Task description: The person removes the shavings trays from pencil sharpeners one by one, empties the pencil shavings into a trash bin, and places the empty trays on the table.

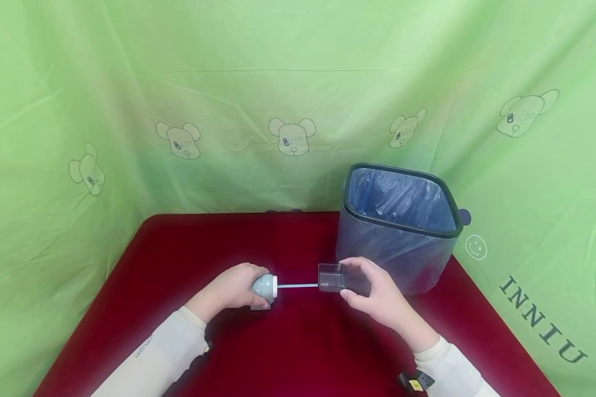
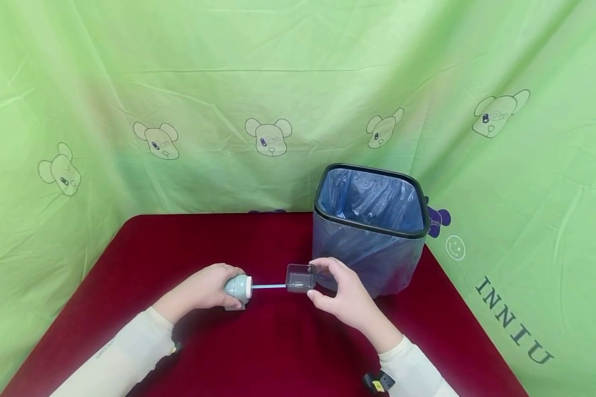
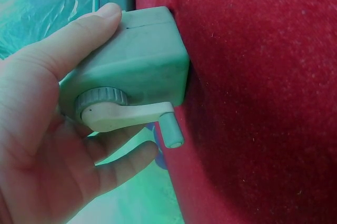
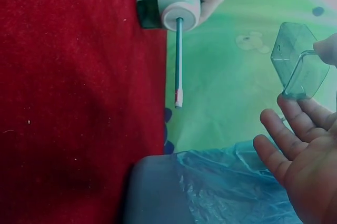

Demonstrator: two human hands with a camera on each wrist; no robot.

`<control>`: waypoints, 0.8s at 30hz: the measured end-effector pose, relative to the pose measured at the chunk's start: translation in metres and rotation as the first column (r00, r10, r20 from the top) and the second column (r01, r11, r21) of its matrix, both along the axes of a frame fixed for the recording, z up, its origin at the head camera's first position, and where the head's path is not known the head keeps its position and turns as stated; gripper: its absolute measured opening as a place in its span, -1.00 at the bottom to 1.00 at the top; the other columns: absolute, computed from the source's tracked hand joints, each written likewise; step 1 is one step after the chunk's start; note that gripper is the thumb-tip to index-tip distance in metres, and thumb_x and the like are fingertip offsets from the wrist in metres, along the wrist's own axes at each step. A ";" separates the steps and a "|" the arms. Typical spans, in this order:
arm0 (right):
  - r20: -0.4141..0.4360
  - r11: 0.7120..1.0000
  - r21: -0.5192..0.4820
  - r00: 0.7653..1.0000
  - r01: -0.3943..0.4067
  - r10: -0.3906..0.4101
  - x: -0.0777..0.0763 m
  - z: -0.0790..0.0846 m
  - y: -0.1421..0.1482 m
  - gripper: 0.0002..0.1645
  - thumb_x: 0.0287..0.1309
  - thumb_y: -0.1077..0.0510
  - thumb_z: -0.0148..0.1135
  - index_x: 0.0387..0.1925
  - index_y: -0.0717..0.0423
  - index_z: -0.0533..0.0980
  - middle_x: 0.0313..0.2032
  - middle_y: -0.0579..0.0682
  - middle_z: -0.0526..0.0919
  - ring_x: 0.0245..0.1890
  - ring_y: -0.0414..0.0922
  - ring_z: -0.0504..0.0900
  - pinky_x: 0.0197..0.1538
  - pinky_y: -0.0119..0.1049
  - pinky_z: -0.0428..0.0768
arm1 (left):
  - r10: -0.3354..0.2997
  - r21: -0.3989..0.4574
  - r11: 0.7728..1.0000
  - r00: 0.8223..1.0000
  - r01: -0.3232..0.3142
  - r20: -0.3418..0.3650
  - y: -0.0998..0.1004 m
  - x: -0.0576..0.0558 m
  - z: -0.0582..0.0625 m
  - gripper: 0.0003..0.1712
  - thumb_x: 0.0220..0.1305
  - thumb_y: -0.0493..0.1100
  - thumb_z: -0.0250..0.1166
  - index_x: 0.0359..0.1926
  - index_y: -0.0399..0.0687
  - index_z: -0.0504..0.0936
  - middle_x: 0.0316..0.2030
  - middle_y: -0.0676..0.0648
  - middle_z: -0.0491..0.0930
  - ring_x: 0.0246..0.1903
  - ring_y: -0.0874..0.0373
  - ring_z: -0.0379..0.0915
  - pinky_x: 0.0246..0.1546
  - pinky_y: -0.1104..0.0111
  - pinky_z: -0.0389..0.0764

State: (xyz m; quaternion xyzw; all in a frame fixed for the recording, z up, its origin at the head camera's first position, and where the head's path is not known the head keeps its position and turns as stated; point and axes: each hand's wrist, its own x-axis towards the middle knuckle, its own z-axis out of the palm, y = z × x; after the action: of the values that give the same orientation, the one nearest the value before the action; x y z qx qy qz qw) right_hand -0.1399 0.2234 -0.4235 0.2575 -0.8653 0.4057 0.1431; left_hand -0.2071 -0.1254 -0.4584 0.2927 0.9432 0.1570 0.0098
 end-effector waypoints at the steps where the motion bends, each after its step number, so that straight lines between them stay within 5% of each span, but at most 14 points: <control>1: 0.001 1.000 0.001 1.000 -0.003 0.003 0.000 -0.001 0.000 -0.33 -0.02 0.26 0.54 0.17 -0.04 0.53 0.02 -0.16 0.67 0.02 -0.15 0.69 0.15 0.03 0.63 | -0.001 0.002 1.000 1.000 0.001 -0.001 0.000 0.000 0.000 -0.28 -0.12 0.16 0.66 0.08 0.04 0.68 -0.24 0.13 0.65 -0.25 0.21 0.50 -0.15 0.26 0.60; 24: 0.102 0.995 -0.051 0.991 -0.085 0.090 -0.001 -0.017 -0.004 -0.34 0.01 0.28 0.53 0.18 0.00 0.50 0.02 -0.10 0.66 0.07 -0.01 0.72 0.16 0.12 0.60 | 0.012 0.007 1.000 1.000 -0.012 0.011 0.000 0.001 0.000 -0.28 -0.12 0.18 0.64 0.09 0.07 0.67 -0.23 0.15 0.64 -0.24 0.23 0.48 -0.16 0.27 0.59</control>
State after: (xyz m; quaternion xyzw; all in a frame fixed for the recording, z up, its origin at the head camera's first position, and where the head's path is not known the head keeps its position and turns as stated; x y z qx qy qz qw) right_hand -0.1409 0.2194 -0.4407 0.2701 -0.8498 0.4446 0.0857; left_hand -0.2063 -0.1258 -0.4582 0.2862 0.9443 0.1619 0.0132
